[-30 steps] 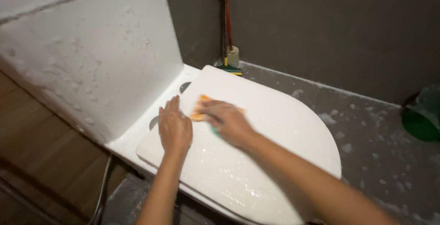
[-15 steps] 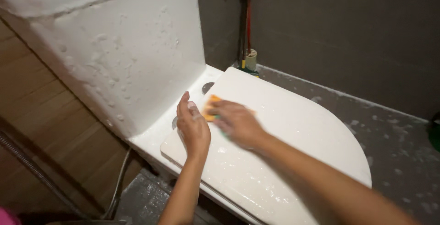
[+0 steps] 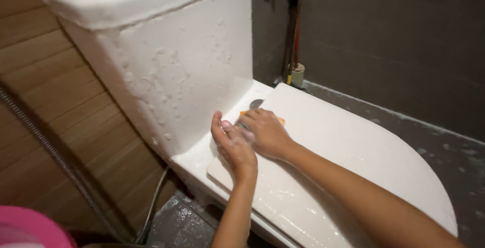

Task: The person scrubs the tiled bathroom walls and the toilet using a sponge and soapy water from a pink basin. They repeatedly dip the sponge into the basin to reload soap and scrub different sections of the wall and the toilet tank and seat.

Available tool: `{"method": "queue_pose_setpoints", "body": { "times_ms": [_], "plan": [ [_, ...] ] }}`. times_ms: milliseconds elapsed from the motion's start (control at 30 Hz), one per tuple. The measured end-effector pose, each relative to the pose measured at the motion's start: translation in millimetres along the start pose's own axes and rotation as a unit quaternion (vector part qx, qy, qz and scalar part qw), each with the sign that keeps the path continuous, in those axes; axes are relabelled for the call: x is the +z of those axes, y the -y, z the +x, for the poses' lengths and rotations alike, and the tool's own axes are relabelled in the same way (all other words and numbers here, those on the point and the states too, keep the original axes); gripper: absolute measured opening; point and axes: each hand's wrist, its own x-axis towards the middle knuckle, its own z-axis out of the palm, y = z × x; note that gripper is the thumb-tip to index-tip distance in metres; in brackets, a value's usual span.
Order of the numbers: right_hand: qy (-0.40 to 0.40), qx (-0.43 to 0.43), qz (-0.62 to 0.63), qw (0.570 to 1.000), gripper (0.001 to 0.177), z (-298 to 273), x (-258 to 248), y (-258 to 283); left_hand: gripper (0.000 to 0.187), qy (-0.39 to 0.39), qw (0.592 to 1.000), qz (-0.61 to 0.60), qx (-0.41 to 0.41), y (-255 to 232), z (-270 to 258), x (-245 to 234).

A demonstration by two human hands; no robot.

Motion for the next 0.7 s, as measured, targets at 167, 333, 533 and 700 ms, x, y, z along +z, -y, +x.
{"method": "queue_pose_setpoints", "body": {
  "times_ms": [167,333,533,700],
  "plan": [
    [-0.011,0.168,-0.061,0.984,0.026,-5,-19,-27,0.047,-0.055,0.993,-0.042,0.093,6,1,1],
    [-0.175,0.383,0.146,0.895,0.026,53,-26,-31,0.049,-0.073,0.986,-0.125,0.080,18,8,3],
    [-0.306,0.256,0.481,0.781,0.057,153,-24,80,0.053,-0.166,0.942,-0.271,0.108,28,19,-11],
    [-0.397,0.120,0.204,0.887,0.068,153,45,131,0.066,-0.245,0.909,-0.067,0.332,5,72,-82]
  ]
}}
